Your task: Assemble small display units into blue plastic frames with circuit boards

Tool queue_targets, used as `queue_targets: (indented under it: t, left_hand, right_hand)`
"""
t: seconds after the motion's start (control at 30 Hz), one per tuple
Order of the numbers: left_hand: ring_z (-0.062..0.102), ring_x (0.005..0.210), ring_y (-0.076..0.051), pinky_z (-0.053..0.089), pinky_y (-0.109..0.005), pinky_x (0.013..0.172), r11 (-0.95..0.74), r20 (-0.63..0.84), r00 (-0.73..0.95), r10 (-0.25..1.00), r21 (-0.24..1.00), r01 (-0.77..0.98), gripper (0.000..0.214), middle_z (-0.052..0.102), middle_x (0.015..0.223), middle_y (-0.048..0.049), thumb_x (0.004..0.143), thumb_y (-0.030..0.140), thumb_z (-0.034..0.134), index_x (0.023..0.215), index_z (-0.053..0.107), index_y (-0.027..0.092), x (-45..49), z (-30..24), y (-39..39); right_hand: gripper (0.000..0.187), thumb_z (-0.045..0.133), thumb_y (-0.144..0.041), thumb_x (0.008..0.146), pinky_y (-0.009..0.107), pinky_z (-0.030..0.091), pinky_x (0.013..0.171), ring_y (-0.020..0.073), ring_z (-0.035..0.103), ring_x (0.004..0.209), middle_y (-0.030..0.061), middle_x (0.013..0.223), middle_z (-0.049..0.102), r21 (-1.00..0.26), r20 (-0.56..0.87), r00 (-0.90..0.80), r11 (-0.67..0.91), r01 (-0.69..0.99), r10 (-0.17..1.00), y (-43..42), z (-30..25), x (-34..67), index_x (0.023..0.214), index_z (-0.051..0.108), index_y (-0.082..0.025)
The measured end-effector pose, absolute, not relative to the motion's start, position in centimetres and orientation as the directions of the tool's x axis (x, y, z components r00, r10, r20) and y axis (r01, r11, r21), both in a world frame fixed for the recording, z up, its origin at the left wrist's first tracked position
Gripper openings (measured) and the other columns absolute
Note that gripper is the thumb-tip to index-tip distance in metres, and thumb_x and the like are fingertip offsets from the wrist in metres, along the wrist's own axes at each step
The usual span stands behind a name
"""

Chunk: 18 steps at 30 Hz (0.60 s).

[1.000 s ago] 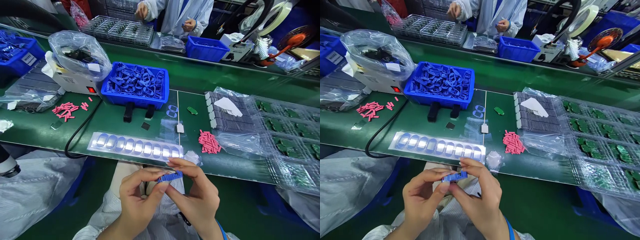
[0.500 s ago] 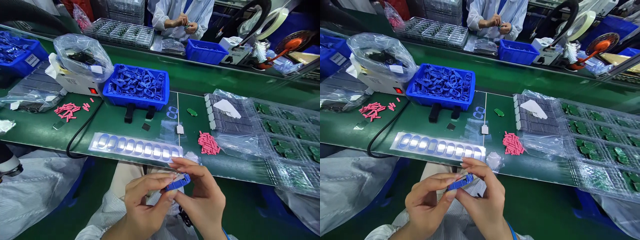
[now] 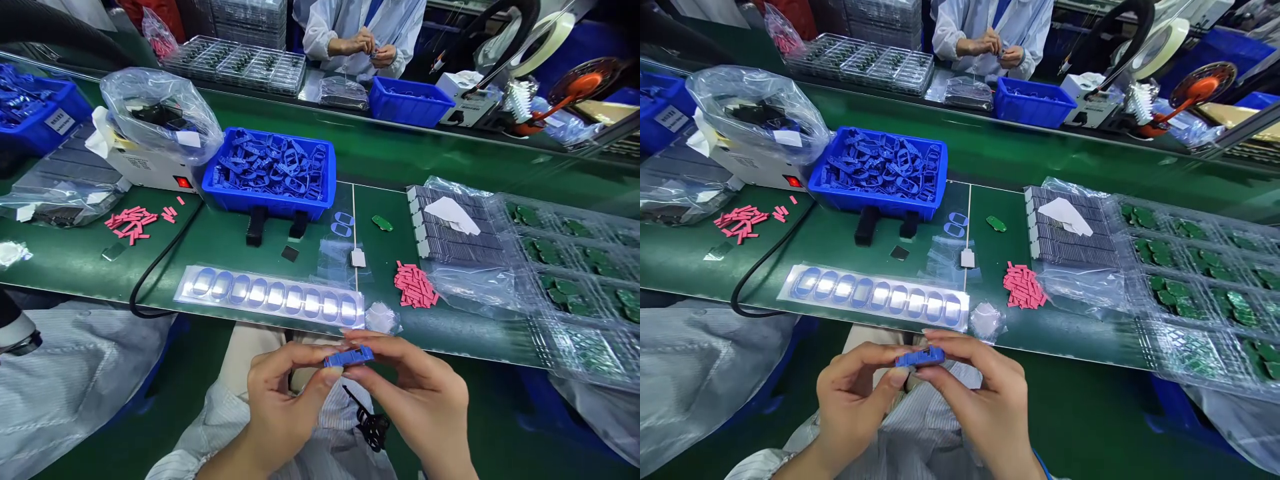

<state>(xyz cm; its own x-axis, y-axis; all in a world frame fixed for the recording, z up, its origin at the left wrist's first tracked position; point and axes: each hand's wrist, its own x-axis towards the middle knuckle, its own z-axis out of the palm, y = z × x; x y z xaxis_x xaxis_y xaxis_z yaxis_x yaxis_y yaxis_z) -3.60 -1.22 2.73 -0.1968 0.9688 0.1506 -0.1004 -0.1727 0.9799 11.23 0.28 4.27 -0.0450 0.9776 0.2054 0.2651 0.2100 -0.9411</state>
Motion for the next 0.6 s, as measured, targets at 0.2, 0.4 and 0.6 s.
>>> queue_targets:
  t: [0.2, 0.4, 0.6]
  left_hand:
    - [0.075, 0.067, -0.021, 0.063, -0.026, 0.064, -0.058, 0.027, -0.169, 0.985, 0.981, -0.187, 0.019, 0.079, 0.077, -0.0039, 0.065, 0.020, 0.080, 0.083, 0.075, 0.021, -3.3, 1.9, -0.6]
    - [0.075, 0.066, -0.021, 0.063, -0.022, 0.062, 0.085, -0.138, -0.152, 0.979, 0.946, -0.312, 0.026, 0.079, 0.074, -0.0018, 0.060, 0.007, 0.079, 0.081, 0.074, 0.021, -3.6, 1.7, -0.5]
    - [0.075, 0.068, -0.021, 0.063, -0.023, 0.063, 0.072, -0.108, -0.120, 0.987, 0.960, -0.269, 0.038, 0.079, 0.074, 0.0000, 0.059, 0.002, 0.077, 0.089, 0.076, 0.025, -4.4, 2.1, -0.6]
  right_hand:
    - [0.009, 0.073, -0.020, 0.074, 0.026, 0.063, 0.066, 0.0200, 0.073, 0.069, 0.0011, 0.080, 0.076, -0.916, 0.178, -0.080, 0.195, 0.350, 0.981, 0.7, 4.1, 12.0, 0.082, 0.073, -0.024]
    - [0.011, 0.073, -0.019, 0.076, 0.026, 0.062, 0.067, 0.0202, 0.073, 0.073, 0.0006, 0.084, 0.076, -0.917, 0.170, -0.150, 0.213, 0.339, 0.974, 0.7, 3.6, 12.1, 0.085, 0.072, -0.025]
    - [0.019, 0.065, -0.014, 0.081, 0.028, 0.062, 0.069, 0.0212, 0.073, 0.082, 0.0016, 0.091, 0.076, -0.890, 0.205, -0.301, 0.305, 0.340, 0.931, 1.1, 4.0, 12.5, 0.094, 0.071, -0.027]
